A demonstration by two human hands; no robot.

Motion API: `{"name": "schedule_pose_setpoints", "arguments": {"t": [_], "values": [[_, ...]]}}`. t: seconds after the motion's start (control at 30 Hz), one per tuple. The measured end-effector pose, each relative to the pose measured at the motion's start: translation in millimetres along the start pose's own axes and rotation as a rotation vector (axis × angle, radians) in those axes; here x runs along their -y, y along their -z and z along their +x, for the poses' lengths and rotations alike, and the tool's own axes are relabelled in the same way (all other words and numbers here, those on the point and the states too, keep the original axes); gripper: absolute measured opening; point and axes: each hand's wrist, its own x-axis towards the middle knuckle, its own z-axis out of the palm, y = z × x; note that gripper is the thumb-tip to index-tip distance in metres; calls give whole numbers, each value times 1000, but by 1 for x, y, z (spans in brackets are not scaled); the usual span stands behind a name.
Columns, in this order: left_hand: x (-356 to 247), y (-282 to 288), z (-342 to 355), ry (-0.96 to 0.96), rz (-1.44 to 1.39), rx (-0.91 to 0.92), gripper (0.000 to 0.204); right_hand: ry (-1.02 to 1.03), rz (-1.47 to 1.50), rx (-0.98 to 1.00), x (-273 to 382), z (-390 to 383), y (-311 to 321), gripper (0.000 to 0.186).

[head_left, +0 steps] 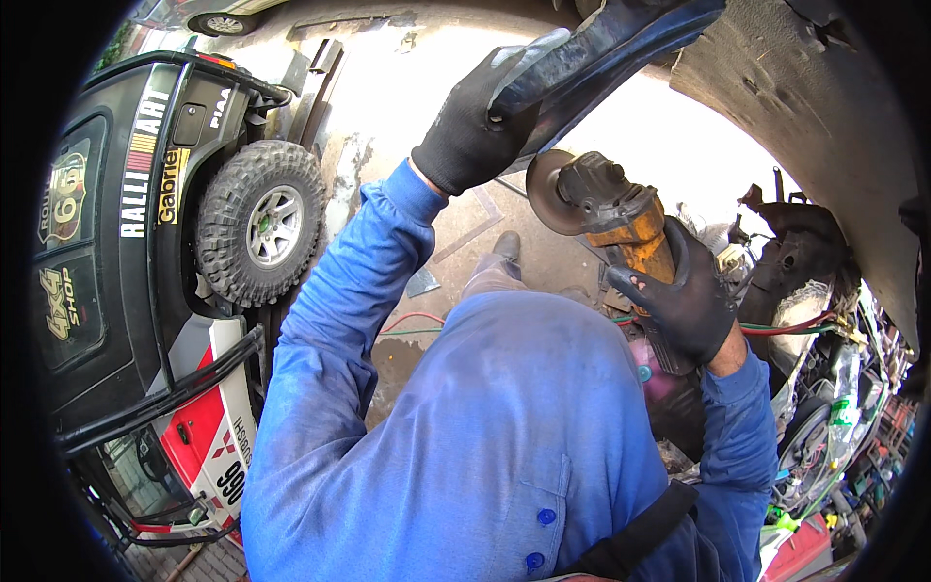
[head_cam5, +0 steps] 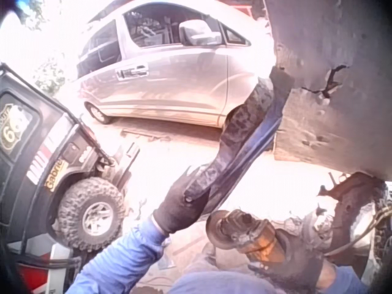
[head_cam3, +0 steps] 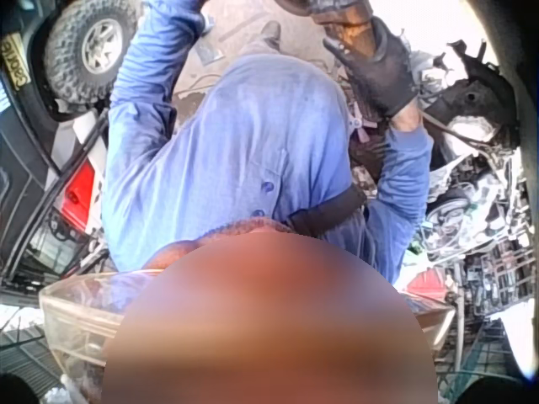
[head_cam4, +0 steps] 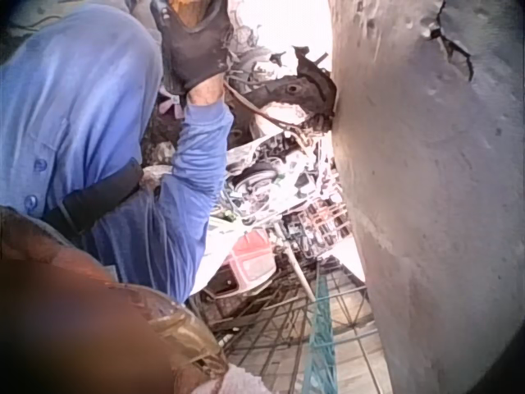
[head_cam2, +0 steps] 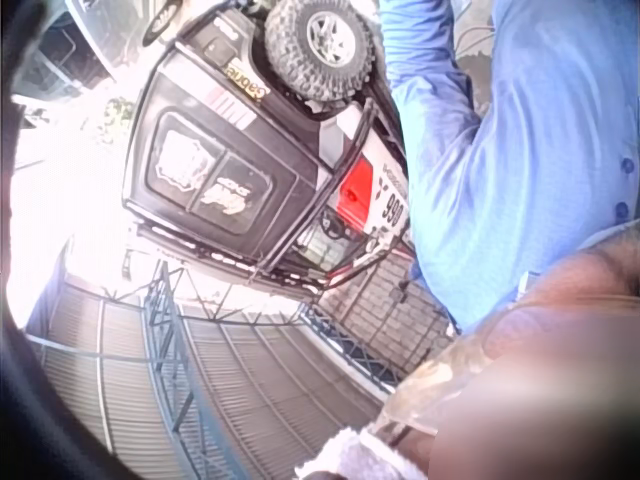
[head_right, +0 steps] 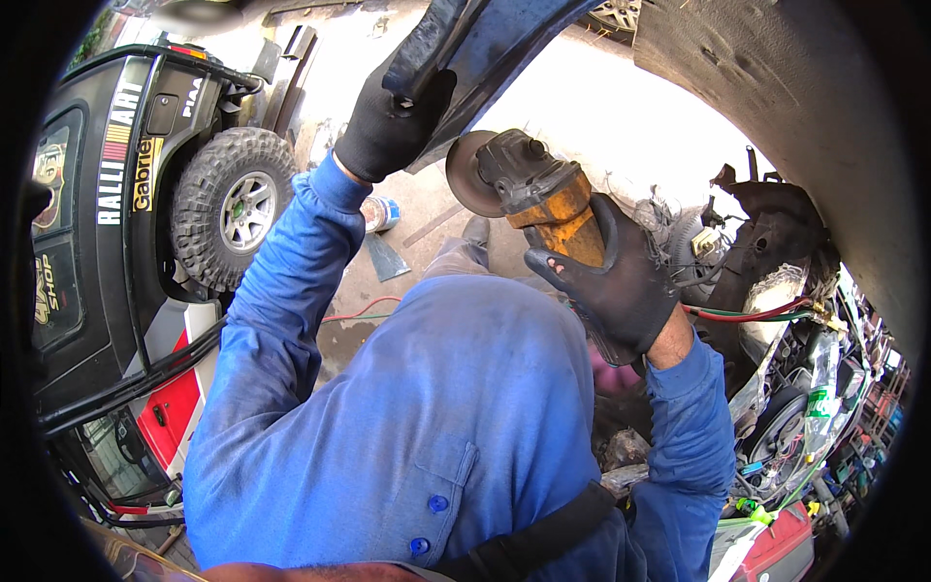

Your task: The person hammers a metal panel on a workbench, then uses tin snips to trim its edge. They fit the panel into the car's front frame, use an angle grinder to smooth the edge, and reposition the panel for final alignment.

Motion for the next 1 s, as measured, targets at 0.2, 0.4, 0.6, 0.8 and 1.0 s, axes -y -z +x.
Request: {"name": "schedule_pose_setpoints", "arguments": {"t": [0.2,0.4,0.6,0.8,1.0], "values": [[0,0,0,-4,-13,4,46,16,-15,1,0,-1,1,62],[1,-1,-1,-27,15,10,47,15,-42,5,3,-1,3,64],[3,-2,0,-88,35,10,50,2,-31,-9,4,-2,2,66],[4,-2,0,-85,36,11,51,20,-33,-18,0,-2,1,65],[4,-1,-2,-29,15,20,50,8,-17,5,-1,0,2,64]]}}
